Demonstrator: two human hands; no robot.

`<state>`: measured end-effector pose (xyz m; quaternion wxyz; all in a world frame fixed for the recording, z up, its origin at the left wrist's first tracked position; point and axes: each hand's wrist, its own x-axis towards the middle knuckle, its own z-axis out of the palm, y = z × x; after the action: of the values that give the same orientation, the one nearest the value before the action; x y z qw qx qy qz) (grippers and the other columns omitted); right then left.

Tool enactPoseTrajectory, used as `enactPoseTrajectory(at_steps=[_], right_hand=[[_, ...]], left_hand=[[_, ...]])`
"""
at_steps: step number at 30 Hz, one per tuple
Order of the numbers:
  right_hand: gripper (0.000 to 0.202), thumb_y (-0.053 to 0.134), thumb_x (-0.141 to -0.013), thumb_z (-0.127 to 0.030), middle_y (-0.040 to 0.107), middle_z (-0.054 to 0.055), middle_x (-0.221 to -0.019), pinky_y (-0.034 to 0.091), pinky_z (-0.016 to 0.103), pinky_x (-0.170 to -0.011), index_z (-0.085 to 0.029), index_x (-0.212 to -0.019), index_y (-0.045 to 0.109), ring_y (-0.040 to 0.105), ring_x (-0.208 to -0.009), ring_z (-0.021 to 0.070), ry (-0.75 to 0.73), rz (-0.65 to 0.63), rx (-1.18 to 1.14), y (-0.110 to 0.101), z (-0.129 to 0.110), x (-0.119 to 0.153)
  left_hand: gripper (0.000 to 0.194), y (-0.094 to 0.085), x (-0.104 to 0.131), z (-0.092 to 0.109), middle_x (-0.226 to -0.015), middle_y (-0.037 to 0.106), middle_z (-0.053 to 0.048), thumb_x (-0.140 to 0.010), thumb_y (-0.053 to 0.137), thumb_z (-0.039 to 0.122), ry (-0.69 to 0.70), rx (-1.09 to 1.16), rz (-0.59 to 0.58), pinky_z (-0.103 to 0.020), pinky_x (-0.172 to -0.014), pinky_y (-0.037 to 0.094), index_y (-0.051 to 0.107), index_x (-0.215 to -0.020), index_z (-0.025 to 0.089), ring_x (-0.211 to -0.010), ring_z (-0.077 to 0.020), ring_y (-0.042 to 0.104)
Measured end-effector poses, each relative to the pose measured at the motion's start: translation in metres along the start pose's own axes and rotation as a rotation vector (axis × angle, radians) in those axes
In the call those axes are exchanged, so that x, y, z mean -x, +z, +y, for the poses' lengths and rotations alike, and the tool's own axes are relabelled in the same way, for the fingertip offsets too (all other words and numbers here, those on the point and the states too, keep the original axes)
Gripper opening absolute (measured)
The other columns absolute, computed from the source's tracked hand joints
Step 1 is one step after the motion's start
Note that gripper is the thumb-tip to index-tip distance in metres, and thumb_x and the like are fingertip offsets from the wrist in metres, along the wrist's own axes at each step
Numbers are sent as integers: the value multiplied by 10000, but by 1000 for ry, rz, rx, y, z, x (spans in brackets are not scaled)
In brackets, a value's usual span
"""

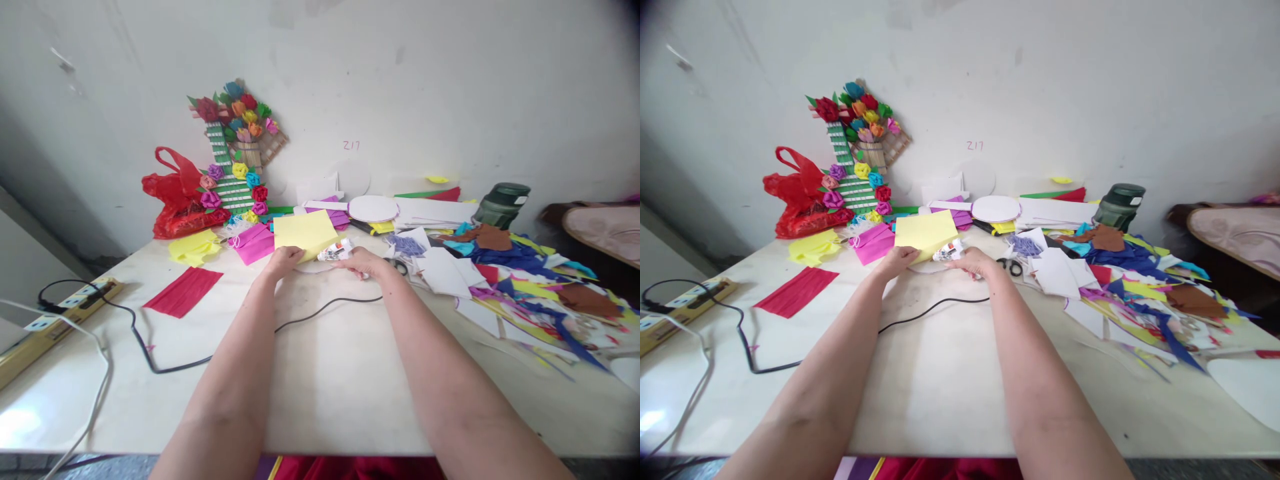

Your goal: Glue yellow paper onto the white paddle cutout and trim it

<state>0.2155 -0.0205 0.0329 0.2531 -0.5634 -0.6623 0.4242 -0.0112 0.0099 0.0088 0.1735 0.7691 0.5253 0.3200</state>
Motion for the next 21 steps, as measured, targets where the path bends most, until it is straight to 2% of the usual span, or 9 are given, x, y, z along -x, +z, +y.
enactPoseTrajectory(at_steps=[6,12,17,21], right_hand=[[327,685,-596,-371,357,-66,-324,292,216,-330,-180,-536,427,336,-293,68,26,27,60,-9,-3,5],[333,678,-601,-410,397,-43,-318,292,215,-327,-169,-540,457,357,-297,76,21,62,75,-17,11,-2],[329,695,-592,-413,583,16,-510,310,188,-311,-133,-690,552,420,-351,68,-26,2,-33,-21,15,-1],[353,666,-629,-428,641,49,-622,323,164,-330,-124,-783,574,497,-440,83,-72,-57,-84,-22,10,5]], left_hand=[[356,1,-1,-2,-489,283,38,-744,413,422,16,15,5,-223,-464,207,383,-498,166,-514,-92,284],[356,1,-1,-2,-483,267,41,-742,412,431,8,19,-1,-233,-470,199,373,-500,173,-510,-95,272],[359,2,-1,-4,-492,266,43,-739,416,439,4,37,4,-233,-471,197,368,-504,172,-508,-92,269],[360,3,-3,-7,-495,259,44,-738,417,441,11,49,7,-236,-473,189,360,-507,171,-507,-89,262]])
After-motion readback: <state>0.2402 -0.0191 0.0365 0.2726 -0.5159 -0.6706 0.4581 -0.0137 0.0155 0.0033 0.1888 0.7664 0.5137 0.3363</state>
